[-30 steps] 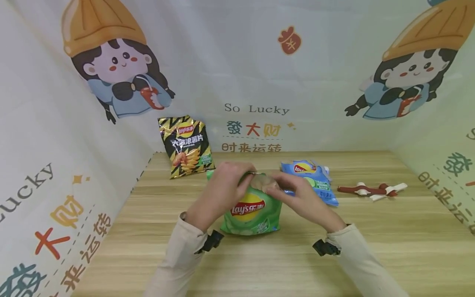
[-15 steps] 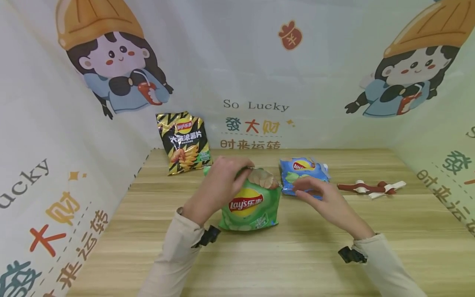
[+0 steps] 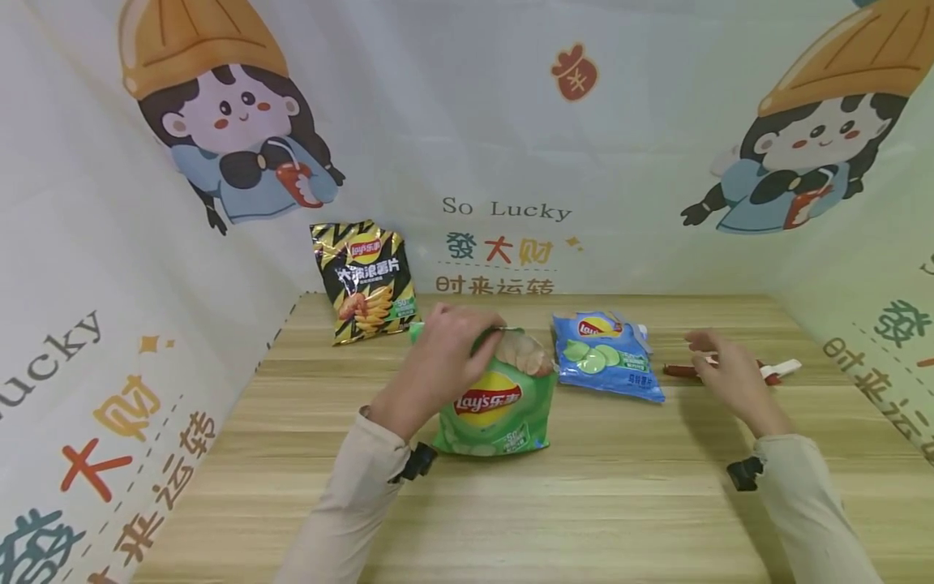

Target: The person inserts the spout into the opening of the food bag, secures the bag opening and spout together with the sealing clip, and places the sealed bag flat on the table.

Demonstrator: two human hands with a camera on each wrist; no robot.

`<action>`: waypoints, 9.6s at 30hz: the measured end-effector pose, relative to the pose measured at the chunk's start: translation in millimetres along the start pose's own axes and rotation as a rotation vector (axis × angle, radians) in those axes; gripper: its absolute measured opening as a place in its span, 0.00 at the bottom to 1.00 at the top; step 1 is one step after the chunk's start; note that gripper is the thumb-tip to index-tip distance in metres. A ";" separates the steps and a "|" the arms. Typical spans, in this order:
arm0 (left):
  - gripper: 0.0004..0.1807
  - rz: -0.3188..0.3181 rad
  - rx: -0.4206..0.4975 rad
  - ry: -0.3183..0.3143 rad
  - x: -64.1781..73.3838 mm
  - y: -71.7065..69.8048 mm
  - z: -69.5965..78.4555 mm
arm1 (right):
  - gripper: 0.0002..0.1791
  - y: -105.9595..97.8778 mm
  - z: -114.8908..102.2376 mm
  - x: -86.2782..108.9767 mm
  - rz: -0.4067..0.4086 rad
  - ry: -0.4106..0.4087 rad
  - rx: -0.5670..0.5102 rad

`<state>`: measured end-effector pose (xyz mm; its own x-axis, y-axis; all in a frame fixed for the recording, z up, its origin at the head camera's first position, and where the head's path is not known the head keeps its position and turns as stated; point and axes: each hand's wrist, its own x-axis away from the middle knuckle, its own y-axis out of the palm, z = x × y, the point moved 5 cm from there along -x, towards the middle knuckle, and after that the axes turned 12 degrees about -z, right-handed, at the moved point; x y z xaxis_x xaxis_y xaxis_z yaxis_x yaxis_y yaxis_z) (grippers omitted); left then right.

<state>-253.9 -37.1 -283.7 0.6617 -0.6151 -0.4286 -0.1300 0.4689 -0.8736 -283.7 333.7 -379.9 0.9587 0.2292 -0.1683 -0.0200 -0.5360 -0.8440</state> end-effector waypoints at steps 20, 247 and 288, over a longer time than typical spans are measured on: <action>0.32 -0.125 -0.106 -0.132 -9.2 26.9 -33.3 | 0.12 9.9 39.4 3.1 -0.095 0.106 0.261; 0.07 0.211 0.085 0.181 12.5 7.9 14.6 | 0.21 -3.6 -217.0 25.1 0.154 -0.678 -0.064; 0.10 -0.473 -0.385 -0.170 13.7 161.8 64.8 | 0.13 7.9 -109.3 24.9 0.101 -0.308 -0.075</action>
<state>-218.0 71.5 -416.0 0.8165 -0.5760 0.0395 -0.0297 -0.1102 -0.9935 -228.9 246.4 -335.1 0.8219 0.4009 -0.4046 -0.0785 -0.6238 -0.7776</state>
